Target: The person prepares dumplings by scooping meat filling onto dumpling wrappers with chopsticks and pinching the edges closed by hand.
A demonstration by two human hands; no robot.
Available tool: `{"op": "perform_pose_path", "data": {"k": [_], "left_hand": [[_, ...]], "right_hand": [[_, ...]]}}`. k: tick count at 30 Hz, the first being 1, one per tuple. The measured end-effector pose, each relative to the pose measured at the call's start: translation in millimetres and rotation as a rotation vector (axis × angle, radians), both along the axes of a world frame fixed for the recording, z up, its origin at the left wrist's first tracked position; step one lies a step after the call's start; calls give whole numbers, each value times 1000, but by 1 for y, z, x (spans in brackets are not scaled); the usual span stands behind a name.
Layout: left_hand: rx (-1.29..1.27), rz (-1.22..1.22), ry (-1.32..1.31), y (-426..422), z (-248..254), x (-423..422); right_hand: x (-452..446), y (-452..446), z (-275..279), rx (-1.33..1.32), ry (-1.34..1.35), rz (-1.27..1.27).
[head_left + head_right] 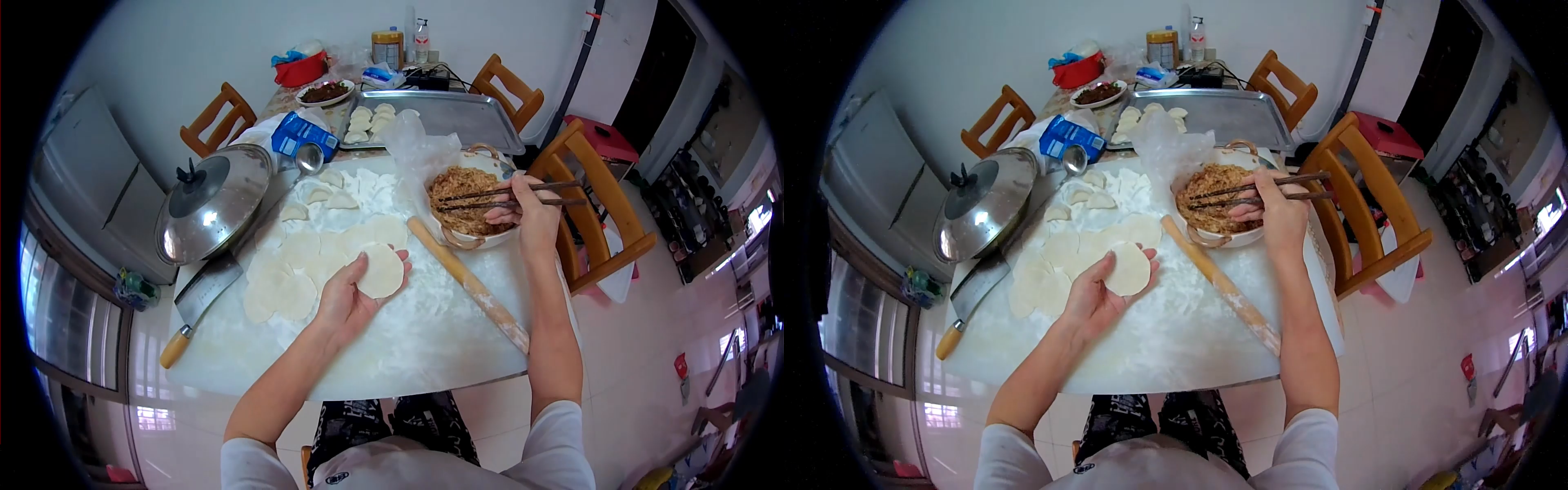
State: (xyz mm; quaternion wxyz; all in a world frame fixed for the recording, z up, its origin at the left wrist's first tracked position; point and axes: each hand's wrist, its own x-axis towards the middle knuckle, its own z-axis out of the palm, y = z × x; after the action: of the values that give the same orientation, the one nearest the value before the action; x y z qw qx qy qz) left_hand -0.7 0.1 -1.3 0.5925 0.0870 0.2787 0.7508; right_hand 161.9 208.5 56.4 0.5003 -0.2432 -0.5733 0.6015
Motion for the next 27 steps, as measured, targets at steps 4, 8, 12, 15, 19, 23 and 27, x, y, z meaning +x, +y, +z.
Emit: {"op": "perform_pose_path", "data": {"k": [4, 8, 12, 15, 19, 23, 27], "left_hand": [[-7, 26, -15, 1, 0, 1], [17, 52, 39, 1, -1, 0], [1, 64, 79, 1, -2, 0], [17, 54, 32, 1, -3, -1], [64, 36, -23, -1, 2, 2], [108, -1, -136, 0, 3, 1], [166, -53, -246, -2, 8, 0]], "right_hand": [[1, 3, -3, -11, 24, -6], [5, 2, 1, -24, 63, 5], [13, 4, 5, -62, 97, -6], [23, 11, 1, -69, 146, -50], [35, 6, 1, -96, 187, -122], [43, -12, 1, -119, 259, -90], [38, -52, -1, -115, 377, 27]]}}
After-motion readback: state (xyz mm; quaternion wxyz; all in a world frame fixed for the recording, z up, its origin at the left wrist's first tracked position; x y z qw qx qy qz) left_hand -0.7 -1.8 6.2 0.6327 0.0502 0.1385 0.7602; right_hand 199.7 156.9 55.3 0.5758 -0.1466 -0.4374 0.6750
